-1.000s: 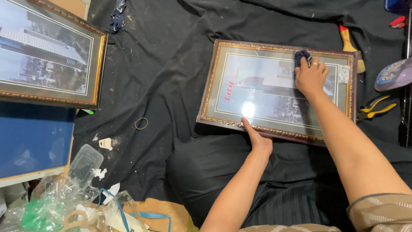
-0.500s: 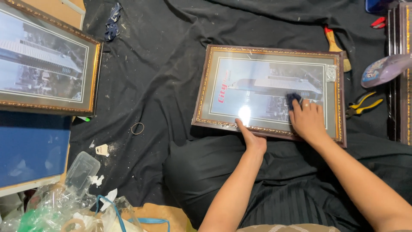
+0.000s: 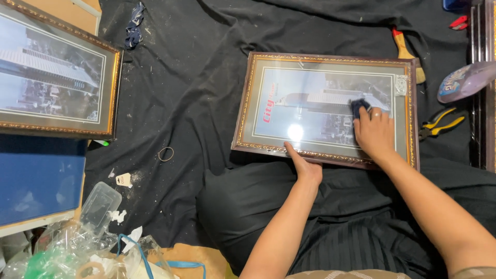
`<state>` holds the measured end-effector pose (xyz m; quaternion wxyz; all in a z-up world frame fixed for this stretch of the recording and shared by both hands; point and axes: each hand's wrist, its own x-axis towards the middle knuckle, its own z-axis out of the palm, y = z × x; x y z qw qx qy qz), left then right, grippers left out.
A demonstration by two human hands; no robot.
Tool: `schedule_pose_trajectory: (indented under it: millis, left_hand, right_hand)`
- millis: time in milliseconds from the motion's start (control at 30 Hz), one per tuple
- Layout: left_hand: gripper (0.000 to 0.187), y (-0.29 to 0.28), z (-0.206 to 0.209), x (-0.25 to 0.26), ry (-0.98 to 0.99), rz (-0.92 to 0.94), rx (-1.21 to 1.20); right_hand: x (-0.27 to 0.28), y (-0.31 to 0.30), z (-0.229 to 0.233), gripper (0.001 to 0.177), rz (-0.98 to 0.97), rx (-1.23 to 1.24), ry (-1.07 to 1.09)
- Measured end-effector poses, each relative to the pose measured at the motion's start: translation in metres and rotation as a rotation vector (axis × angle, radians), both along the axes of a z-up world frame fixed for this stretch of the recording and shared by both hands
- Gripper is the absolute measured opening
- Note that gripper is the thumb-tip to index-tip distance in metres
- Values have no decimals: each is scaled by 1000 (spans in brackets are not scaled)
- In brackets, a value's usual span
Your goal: The person sits on the floor and wipes the glass and frame of a picture frame with a cloth, then flips it to clean the back. They place the frame aside and repeat the process on a second frame, finishing by dusting it with a brush.
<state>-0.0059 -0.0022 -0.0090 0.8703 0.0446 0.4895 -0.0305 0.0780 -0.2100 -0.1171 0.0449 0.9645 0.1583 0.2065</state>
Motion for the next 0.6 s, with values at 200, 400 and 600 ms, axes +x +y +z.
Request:
schedule_pose_trajectory:
  millis: [200, 400, 600]
  left_hand:
    - [116, 1, -17, -1, -3, -13, -8]
    - [120, 0, -28, -1, -5, -16, -27]
    - [94, 5, -1, 8, 155, -88, 25]
  right_hand:
    - [69, 3, -22, 33, -9, 7, -59]
    - [128, -4, -51, 35, -59, -9, -49]
    - [164, -7, -64, 41, -252, -35, 204]
